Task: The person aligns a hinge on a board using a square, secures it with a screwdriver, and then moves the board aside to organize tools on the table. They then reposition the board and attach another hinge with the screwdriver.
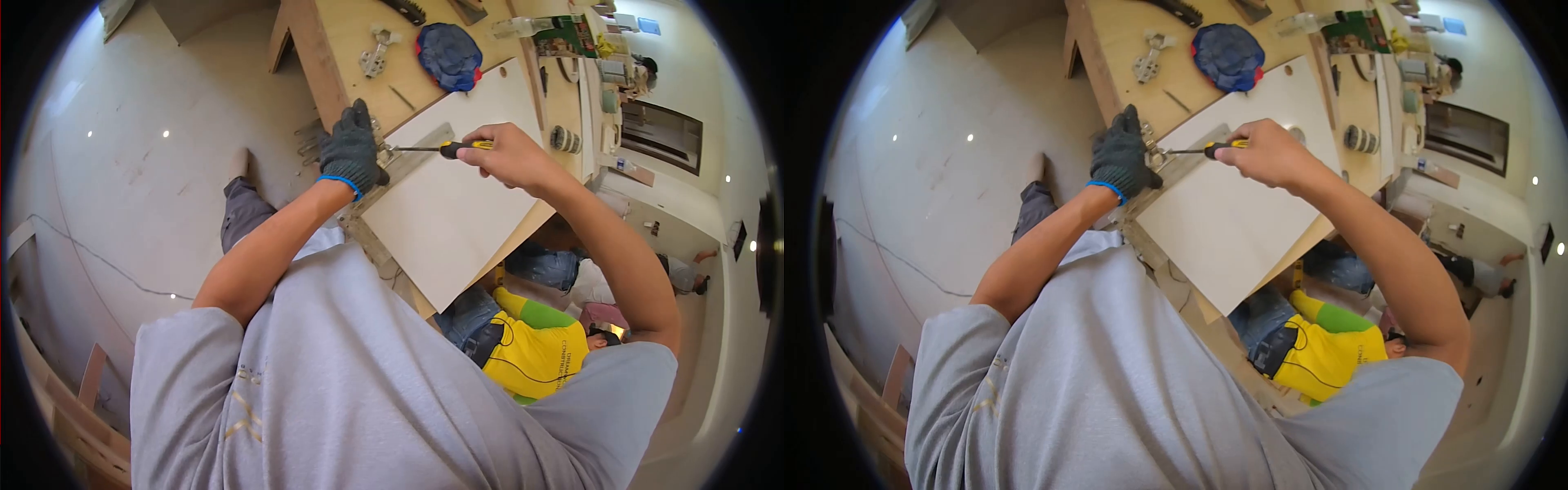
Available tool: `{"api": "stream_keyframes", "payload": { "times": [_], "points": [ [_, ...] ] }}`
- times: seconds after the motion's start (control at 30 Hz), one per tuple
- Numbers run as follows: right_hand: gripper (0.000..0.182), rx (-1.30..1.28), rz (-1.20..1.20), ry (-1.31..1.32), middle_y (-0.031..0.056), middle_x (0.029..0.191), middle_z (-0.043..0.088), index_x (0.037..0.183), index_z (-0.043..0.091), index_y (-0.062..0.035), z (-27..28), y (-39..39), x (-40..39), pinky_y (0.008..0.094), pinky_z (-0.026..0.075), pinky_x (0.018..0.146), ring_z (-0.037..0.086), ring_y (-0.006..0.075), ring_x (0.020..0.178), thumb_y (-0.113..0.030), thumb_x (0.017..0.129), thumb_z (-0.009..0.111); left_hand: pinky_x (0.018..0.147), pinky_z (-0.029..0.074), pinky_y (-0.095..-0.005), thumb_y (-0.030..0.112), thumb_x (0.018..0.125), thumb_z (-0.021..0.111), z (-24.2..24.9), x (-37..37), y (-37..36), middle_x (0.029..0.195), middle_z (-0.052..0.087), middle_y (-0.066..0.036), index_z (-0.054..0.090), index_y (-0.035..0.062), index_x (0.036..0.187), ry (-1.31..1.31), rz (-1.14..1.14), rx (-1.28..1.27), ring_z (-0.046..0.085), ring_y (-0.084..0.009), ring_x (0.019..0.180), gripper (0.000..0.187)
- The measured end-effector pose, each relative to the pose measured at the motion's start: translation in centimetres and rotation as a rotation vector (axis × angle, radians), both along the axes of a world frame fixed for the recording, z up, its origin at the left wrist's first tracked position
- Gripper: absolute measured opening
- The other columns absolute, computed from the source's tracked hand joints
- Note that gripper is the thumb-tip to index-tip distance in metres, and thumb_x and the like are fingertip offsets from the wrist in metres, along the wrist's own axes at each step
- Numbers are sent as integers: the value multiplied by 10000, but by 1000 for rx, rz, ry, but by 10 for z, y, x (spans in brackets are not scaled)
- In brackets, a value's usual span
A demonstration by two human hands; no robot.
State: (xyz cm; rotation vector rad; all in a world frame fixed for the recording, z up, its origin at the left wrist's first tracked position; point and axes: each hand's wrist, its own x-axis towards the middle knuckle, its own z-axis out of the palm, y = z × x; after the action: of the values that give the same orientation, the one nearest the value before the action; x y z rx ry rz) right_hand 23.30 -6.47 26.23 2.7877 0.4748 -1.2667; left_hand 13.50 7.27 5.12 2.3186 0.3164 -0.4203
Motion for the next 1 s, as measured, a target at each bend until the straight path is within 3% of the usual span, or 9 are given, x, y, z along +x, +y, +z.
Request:
{"api": "stream_keyframes", "payload": {
  "times": [0.07, 0.2, 0.23, 0.33, 0.43, 0.53, 0.7, 0.8, 1.0],
  "points": [
    [463, 74, 151, -75, 246, 973, 729, 1197, 657, 51, -5, -9, 0, 452, 542, 833, 707, 398, 901, -286, 885, 713, 1142, 316, -565, 377, 521, 961, 5, 3, -1, 1540, 358, -260, 134, -28, 1584, 25, -9, -7, 408, -398, 1400, 1406],
    [350, -93, 1301, -297, 153, 909, 681, 1187, 673, -19, 2, -11, -14, 436, 547, 716, 702, 336, 788, -211, 895, 658, 1150, 309, -608, 369, 557, 959, 2, 0, 0, 1564, 333, -239, 110, 3, 1593, 27, -1, -21, 395, -398, 1411, 1389],
    [325, -75, 1386, -320, 111, 845, 635, 1184, 686, -54, 0, -12, -12, 392, 535, 649, 691, 297, 740, -177, 889, 623, 1150, 307, -611, 370, 560, 959, 0, 0, 0, 1564, 332, -240, 109, 3, 1594, 8, 10, -38, 394, -398, 1411, 1388],
    [360, -147, 1049, -198, 126, 815, 665, 1193, 689, -39, -7, -8, -7, 379, 524, 617, 678, 263, 699, -247, 901, 647, 1138, 317, -558, 363, 514, 961, -1, -2, -2, 1520, 383, -272, 142, -44, 1577, -22, 28, -21, 419, -400, 1390, 1403],
    [418, -13, 16, 112, 176, 772, 691, 1174, 698, -27, -12, 1, 12, 400, 518, 607, 673, 258, 682, -346, 906, 665, 1138, 311, -572, 366, 521, 963, 0, 0, -4, 1524, 374, -276, 137, -43, 1577, -1, 8, 15, 412, -404, 1395, 1402],
    [482, -105, -249, 212, 213, 736, 698, 1149, 706, -30, -6, 0, 15, 455, 521, 629, 673, 276, 679, -439, 897, 669, 1144, 300, -576, 370, 529, 964, 3, 1, -1, 1528, 364, -279, 133, -43, 1577, 17, -1, -9, 401, -409, 1403, 1400],
    [365, -98, 1182, -274, 117, 843, 624, 1260, 663, -67, 0, -17, -7, 412, 529, 587, 689, 266, 745, -160, 911, 617, 1149, 294, -572, 357, 533, 966, 4, -1, -1, 1534, 353, -280, 121, -42, 1579, 20, 3, -32, 380, -416, 1418, 1403],
    [405, -5, 1397, -296, 111, 830, 625, 1304, 640, -84, -5, -15, -4, 412, 541, 593, 694, 282, 754, -109, 903, 595, 1147, 300, -568, 349, 538, 964, 1, 0, -2, 1536, 347, -282, 119, -40, 1580, 1, 17, -40, 375, -417, 1421, 1397],
    [382, -146, 1092, -214, 130, 794, 616, 1280, 670, -91, -6, -17, -6, 431, 552, 623, 672, 299, 682, -126, 903, 617, 1143, 310, -559, 343, 541, 962, -2, 2, -4, 1541, 345, -276, 131, -40, 1576, 9, 17, -34, 377, -413, 1420, 1382]
  ]
}}
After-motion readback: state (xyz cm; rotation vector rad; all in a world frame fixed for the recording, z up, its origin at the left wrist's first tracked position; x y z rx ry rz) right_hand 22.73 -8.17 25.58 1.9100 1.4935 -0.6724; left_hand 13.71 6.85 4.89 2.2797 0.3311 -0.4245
